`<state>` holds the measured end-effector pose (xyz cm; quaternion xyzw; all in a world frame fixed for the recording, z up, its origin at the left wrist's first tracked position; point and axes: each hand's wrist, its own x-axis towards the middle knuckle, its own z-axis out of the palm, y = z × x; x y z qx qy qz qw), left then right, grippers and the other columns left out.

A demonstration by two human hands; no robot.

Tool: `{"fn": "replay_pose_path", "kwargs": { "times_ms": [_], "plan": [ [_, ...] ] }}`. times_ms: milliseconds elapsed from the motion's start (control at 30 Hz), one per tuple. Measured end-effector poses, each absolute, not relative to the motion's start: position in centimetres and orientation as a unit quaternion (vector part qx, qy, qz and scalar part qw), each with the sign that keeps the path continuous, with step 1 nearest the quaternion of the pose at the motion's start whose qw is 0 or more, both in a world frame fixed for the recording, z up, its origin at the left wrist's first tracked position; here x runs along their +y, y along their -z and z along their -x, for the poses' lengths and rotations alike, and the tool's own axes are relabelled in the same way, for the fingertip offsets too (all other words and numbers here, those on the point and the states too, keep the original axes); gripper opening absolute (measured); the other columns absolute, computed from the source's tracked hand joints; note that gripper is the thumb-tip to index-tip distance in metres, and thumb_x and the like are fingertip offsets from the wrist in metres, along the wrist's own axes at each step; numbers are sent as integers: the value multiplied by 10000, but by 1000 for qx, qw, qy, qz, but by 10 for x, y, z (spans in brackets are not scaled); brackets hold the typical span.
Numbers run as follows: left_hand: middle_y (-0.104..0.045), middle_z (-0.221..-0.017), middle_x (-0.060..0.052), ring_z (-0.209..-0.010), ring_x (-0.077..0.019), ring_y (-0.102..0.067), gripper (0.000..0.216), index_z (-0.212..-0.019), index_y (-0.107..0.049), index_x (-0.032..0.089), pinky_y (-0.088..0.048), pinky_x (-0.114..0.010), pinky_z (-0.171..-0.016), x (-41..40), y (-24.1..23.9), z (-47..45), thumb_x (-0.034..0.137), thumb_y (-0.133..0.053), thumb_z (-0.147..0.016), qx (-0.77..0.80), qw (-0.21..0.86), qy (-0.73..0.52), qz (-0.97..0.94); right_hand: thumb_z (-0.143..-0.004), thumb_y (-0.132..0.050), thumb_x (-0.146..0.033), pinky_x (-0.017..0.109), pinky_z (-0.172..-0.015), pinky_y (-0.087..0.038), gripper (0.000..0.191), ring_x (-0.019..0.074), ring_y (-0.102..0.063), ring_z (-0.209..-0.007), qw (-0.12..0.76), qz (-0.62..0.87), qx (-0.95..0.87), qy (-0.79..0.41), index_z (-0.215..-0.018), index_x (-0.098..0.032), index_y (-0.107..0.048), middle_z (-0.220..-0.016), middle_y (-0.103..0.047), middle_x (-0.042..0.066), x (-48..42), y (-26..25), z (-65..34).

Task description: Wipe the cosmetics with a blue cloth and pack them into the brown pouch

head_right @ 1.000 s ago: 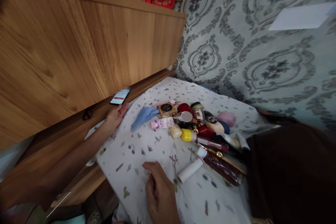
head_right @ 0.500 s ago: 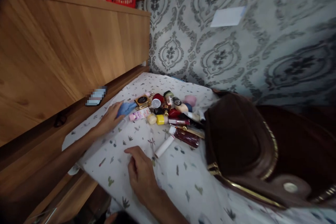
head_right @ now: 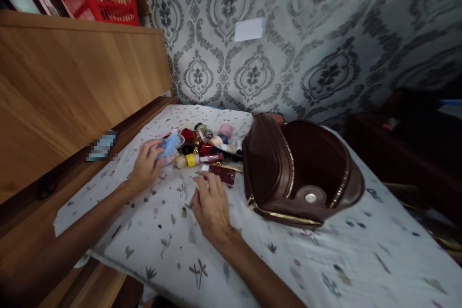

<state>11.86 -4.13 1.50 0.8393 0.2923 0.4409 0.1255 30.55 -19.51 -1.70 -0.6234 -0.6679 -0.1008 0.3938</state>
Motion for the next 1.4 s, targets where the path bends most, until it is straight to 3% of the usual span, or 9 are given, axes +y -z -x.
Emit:
{"fn": "replay_pose_path", "kwargs": {
  "times_ms": [100, 167, 433, 600, 733, 900, 1133, 1300, 1400],
  "plan": [
    [-598, -1389, -95, -1468, -332, -304, 123, -923, -706, 270, -87, -524, -1231, -44, -9, -146, 191, -652, -845, 239, 171, -394, -871, -860, -518, -113, 595, -991, -436, 379, 392, -473, -1273, 325, 669, -649, 157, -1221, -161, -623, -1416, -495, 211, -189, 21, -319],
    [-560, -1451, -79, -1499, -346, -246, 147, -926, -711, 276, -26, -572, -1222, -34, -4, -159, 178, -617, -871, 242, 158, -356, -889, -873, -536, -146, 638, -1020, -400, 447, 425, -379, -1362, 304, 700, -629, 149, -1318, -158, -571, -1502, -399, 230, -181, 26, -327],
    [-467, -1520, -114, -1399, -380, -385, 199, -951, -658, 240, -217, -585, -1171, 27, -7, -179, 99, -557, -854, 279, 76, -331, -898, -871, -589, -169, 593, -1047, -421, 542, 429, -368, -1372, 328, 720, -608, 75, -1401, -121, -490, -1507, -304, 282, -142, 42, -339],
    [-319, -1603, -103, -1360, -347, -433, 103, -1001, -605, 222, -350, -507, -1124, 62, -4, -174, 206, -544, -918, 357, 48, -367, -858, -812, -702, -183, 627, -1078, -362, 631, 468, -279, -1407, 345, 713, -607, 64, -1404, -138, -488, -1538, -227, 272, -115, 39, -322],
    [-385, -1547, -127, -1308, -313, -493, 137, -1059, -576, 204, -396, -484, -1110, 95, 5, -164, 222, -493, -951, 380, 36, -340, -860, -786, -752, -210, 590, -1098, -364, 650, 438, -290, -1418, 366, 690, -624, 27, -1381, -164, -496, -1559, -183, 240, -91, 38, -307],
    [-555, -1356, -123, -1300, -248, -511, 164, -1051, -570, 199, -430, -404, -1100, 129, 12, -164, 163, -462, -933, 350, 60, -355, -865, -804, -761, -284, 597, -1083, -373, 608, 424, -329, -1388, 365, 677, -638, 32, -1347, -178, -511, -1541, -249, 236, -59, 29, -296],
    [-638, -1072, -116, -1055, -255, -616, 170, -1052, -526, 178, -504, -436, -973, 147, 5, -168, 173, -433, -909, 368, 79, -459, -805, -928, -636, -317, 510, -1105, -372, 434, 327, -410, -1336, 278, 667, -689, 55, -1309, -125, -555, -1420, -480, 222, -13, 9, -287],
    [-623, -1110, -112, -1099, -250, -589, 211, -1105, -537, 177, -478, -425, -999, 106, -8, -166, 204, -407, -941, 321, 77, -491, -806, -965, -573, -360, 493, -1135, -326, 453, 337, -371, -1377, 221, 691, -687, 41, -1327, -89, -562, -1454, -469, 238, -3, -1, -279],
    [-630, -1133, -85, -1112, -230, -583, 234, -1129, -575, 199, -470, -394, -1009, 66, -10, -169, 223, -414, -961, 268, 84, -475, -834, -990, -488, -267, 490, -1118, -344, 424, 330, -412, -1357, 171, 710, -682, 31, -1356, -60, -543, -1450, -489, 248, -11, -14, -276]
  ]
}}
